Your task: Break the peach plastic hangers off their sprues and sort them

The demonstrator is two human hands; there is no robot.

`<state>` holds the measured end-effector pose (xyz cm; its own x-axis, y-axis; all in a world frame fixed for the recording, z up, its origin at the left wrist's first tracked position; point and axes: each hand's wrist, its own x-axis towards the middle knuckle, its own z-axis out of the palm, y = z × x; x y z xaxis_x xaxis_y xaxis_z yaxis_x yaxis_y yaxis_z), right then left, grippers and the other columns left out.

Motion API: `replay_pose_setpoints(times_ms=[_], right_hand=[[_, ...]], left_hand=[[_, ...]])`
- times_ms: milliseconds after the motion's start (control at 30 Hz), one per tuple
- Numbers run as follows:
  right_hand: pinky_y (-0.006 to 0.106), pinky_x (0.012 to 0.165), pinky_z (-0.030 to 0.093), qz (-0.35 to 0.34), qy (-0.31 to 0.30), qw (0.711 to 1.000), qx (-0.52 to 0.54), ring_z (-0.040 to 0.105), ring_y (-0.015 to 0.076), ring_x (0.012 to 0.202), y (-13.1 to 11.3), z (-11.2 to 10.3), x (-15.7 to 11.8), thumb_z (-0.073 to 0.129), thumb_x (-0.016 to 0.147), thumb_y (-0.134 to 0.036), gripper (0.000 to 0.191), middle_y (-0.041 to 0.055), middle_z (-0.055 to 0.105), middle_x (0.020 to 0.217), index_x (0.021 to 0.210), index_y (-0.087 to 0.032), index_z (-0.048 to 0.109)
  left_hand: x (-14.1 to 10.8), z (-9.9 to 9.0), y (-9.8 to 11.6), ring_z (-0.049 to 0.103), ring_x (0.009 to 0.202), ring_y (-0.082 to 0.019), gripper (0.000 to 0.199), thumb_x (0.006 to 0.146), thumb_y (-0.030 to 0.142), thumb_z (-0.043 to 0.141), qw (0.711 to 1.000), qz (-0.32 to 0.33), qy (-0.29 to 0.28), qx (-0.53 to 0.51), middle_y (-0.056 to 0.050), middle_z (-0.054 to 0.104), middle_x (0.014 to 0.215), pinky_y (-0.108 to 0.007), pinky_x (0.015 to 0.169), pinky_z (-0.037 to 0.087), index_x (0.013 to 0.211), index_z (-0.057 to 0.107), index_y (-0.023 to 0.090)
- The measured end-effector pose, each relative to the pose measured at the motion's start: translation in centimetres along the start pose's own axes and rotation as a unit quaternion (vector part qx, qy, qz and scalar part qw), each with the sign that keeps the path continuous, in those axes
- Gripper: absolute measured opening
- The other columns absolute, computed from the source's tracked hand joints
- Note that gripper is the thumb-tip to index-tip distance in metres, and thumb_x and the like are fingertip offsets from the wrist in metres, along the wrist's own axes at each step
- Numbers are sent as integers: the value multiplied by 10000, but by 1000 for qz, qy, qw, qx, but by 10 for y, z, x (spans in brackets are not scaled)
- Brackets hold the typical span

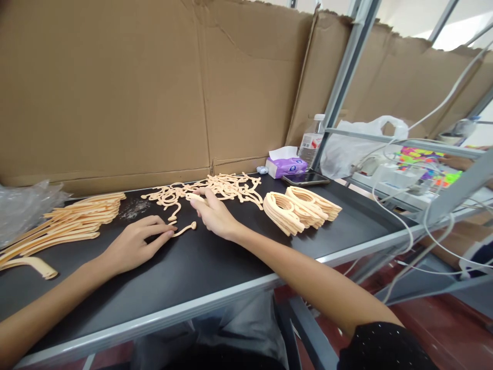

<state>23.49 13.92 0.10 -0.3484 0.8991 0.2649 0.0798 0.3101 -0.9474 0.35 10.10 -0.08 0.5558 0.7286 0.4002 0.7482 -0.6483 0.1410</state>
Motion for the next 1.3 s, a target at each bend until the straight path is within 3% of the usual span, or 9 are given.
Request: replay_pose_setpoints(times_ms=[100, 167, 433, 600, 700, 833, 967, 1133, 1300], right_hand=[[170, 363, 217, 76, -9, 993, 95, 291, 48, 400, -4, 1, 2, 438, 914, -373, 241, -81, 458, 680, 1129, -270, 477], [166, 350, 217, 89, -7, 990, 106, 300, 44, 390, -5, 2, 2, 442, 895, -318, 235, -78, 466, 676, 1113, -255, 505], [189, 338, 325, 36, -3, 998, 56, 407, 55, 385, 1, 2, 2, 441, 821, -192, 398, -57, 525, 724, 1200, -242, 552], [170, 383, 370, 25, 11, 999, 18, 512, 58, 460, 3, -1, 3, 457, 803, -177, 255, -17, 589, 773, 984, -201, 636], [184, 430, 408, 24, 23, 999, 39, 557, 85, 538, 1, -2, 3, 422, 796, -148, 291, 16, 630, 777, 929, -175, 680], [196, 439, 395, 7, 29, 998, 51, 563, 97, 569, -1, -1, 3, 409, 736, -85, 373, 23, 646, 798, 954, -173, 699], [260, 671, 505, -45, 31, 999, -1, 586, 107, 674, 2, 0, 3, 550, 680, -57, 347, 8, 652, 815, 976, -169, 691], [306, 755, 505, -70, 32, 996, -36, 589, 122, 706, 5, 3, 1, 682, 738, -194, 247, 11, 653, 807, 981, -162, 653], [292, 682, 483, -51, 28, 995, -76, 601, 131, 664, 2, 5, -4, 561, 898, -363, 174, -13, 639, 753, 972, -207, 577]], left_hand=[[0, -1, 2, 639, 875, -194, 320, 969, 358, 451, 1000, 8, 22, 8, -58, 701, 916, -314, 817, 480, 911, 722, 199], [0, -2, 3, 636, 845, -193, 298, 959, 352, 466, 999, 6, 31, 15, -51, 704, 885, -315, 798, 472, 868, 704, 197], [-1, -1, 1, 629, 853, -199, 236, 928, 367, 493, 999, -27, 26, 11, -38, 699, 905, -323, 810, 453, 872, 660, 209], [2, -3, 2, 630, 853, -211, 282, 929, 414, 469, 993, -110, 34, 32, -38, 695, 916, -332, 799, 443, 1009, 645, 209], [5, -7, 5, 601, 745, -213, 333, 898, 517, 483, 981, -178, -4, 72, -22, 656, 788, -331, 694, 409, 838, 604, 213], [6, -9, 5, 578, 734, -203, 363, 890, 542, 457, 980, -173, -79, 56, -13, 617, 769, -311, 649, 374, 747, 531, 217], [5, -8, -1, 574, 774, -208, 348, 902, 486, 429, 979, -172, -104, 36, -18, 612, 780, -310, 666, 365, 701, 510, 215], [4, -7, -6, 578, 794, -215, 319, 915, 424, 389, 978, -175, -112, 15, -24, 620, 803, -310, 668, 364, 727, 542, 217], [4, -8, -5, 562, 772, -209, 342, 932, 451, 379, 983, -152, -106, 9, -21, 590, 771, -308, 677, 366, 722, 513, 216]])
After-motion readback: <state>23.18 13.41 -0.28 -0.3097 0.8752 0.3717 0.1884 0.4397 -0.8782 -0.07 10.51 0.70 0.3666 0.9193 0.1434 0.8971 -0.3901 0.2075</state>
